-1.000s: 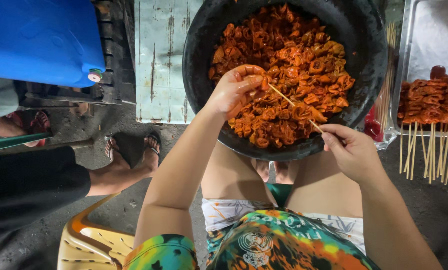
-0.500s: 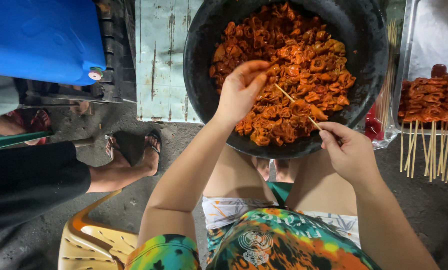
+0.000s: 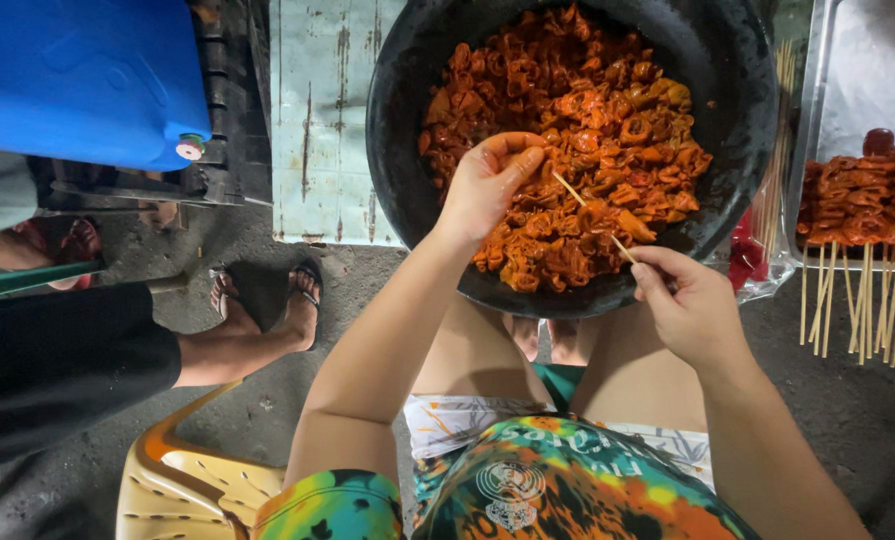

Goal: The person threads pieces of marinated meat onto wooden skewers by hand, taking pieces from a large black basin and placing the finished skewers onto a metal tray.

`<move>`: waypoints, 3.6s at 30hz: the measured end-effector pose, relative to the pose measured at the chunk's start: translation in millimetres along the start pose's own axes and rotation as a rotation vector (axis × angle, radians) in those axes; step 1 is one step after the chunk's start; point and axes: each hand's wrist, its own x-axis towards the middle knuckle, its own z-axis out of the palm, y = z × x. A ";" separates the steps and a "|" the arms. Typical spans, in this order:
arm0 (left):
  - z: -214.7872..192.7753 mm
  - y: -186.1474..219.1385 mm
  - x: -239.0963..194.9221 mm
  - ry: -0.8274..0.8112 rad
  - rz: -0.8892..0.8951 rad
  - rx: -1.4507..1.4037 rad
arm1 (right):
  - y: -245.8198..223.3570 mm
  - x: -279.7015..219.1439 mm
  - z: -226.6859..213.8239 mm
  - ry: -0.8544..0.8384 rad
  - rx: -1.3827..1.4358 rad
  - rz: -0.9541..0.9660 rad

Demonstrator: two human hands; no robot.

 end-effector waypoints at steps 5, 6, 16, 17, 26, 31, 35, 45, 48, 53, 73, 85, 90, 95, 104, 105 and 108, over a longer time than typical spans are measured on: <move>16.9 -16.8 -16.5 0.024 -0.110 -0.017 | 3.2 7.9 14.2 -0.041 0.139 -0.006; 19.4 -19.4 -18.8 0.018 -0.070 0.022 | 2.0 9.5 16.3 -0.053 0.165 0.003; 26.8 -8.9 -22.2 0.136 -0.164 -0.047 | -5.6 15.4 23.2 -0.094 0.121 0.045; 28.5 -6.0 -23.6 0.197 -0.266 -0.133 | -4.6 15.9 23.8 -0.102 0.145 0.035; 25.0 8.9 -20.4 -0.049 -0.053 0.024 | -6.1 33.7 38.0 -0.159 0.266 -0.085; 13.8 34.0 -8.7 -0.076 -0.044 0.098 | -19.9 50.3 44.0 -0.164 0.280 -0.075; -8.1 29.5 19.4 -0.364 -0.031 0.223 | -18.2 55.8 31.2 -0.103 0.219 -0.106; -58.3 -73.9 92.1 -0.548 0.092 1.797 | 5.6 36.8 -15.1 -0.028 0.173 -0.130; -60.8 -61.6 98.1 -0.679 -0.005 1.946 | 7.4 32.1 -20.2 -0.016 0.169 -0.095; -62.7 -12.1 90.2 -0.343 -0.274 1.648 | 11.8 35.6 -23.1 -0.028 0.171 -0.099; -53.8 -4.6 36.3 0.062 -0.285 0.072 | 7.1 20.9 -9.4 -0.114 -0.052 0.036; -57.9 -28.7 70.6 -0.046 -0.165 1.631 | 2.8 10.9 -23.2 -0.042 -0.065 0.004; -52.0 -89.5 98.7 -0.043 0.020 1.689 | 4.2 7.5 -24.3 -0.014 -0.059 0.002; -66.8 -98.5 108.9 -0.110 0.035 1.797 | 8.6 5.0 -31.7 -0.026 -0.051 0.003; -90.1 -26.4 49.3 0.049 -0.076 0.378 | 8.3 14.9 -28.7 -0.052 -0.048 0.045; -86.0 -20.8 40.6 0.027 -0.096 0.247 | 7.5 15.9 -26.6 -0.057 -0.038 0.049; -71.7 -4.1 18.0 0.028 -0.204 -0.064 | 5.0 15.5 -19.1 -0.087 -0.002 0.017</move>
